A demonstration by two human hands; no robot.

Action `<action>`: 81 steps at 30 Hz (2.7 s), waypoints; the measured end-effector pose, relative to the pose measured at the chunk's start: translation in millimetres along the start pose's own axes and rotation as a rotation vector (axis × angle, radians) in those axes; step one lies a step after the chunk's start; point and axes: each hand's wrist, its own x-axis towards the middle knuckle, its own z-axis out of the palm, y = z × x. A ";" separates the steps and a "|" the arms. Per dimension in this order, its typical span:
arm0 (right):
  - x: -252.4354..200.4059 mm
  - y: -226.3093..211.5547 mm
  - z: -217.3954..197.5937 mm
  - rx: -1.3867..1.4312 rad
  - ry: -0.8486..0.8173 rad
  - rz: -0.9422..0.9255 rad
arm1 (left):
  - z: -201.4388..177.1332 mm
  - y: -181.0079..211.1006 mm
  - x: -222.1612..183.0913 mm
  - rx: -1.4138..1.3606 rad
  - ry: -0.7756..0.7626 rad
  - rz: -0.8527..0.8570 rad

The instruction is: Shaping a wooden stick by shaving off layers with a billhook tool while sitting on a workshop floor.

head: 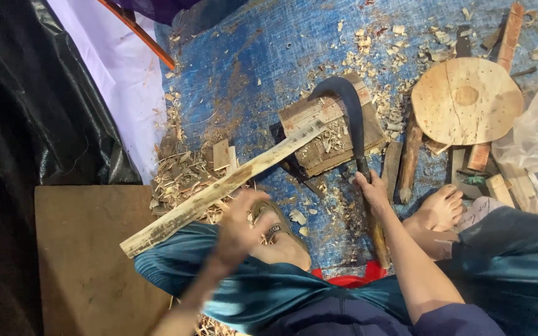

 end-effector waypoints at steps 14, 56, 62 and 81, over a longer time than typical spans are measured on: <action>2.8 15.8 -0.4 0.014 -0.032 0.206 | 35.4 -93.4 80.7 -1.557 1.118 -0.230; -75.9 -94.3 74.1 -0.737 -0.025 -0.412 | 1.4 -113.6 264.1 -0.521 1.576 0.083; -78.5 -109.8 77.0 -0.701 -0.025 -0.607 | -19.5 -126.6 282.4 -0.291 1.529 0.032; -59.6 -96.2 67.0 -0.509 -0.060 -0.401 | -34.3 -149.3 323.9 -0.132 1.556 -0.030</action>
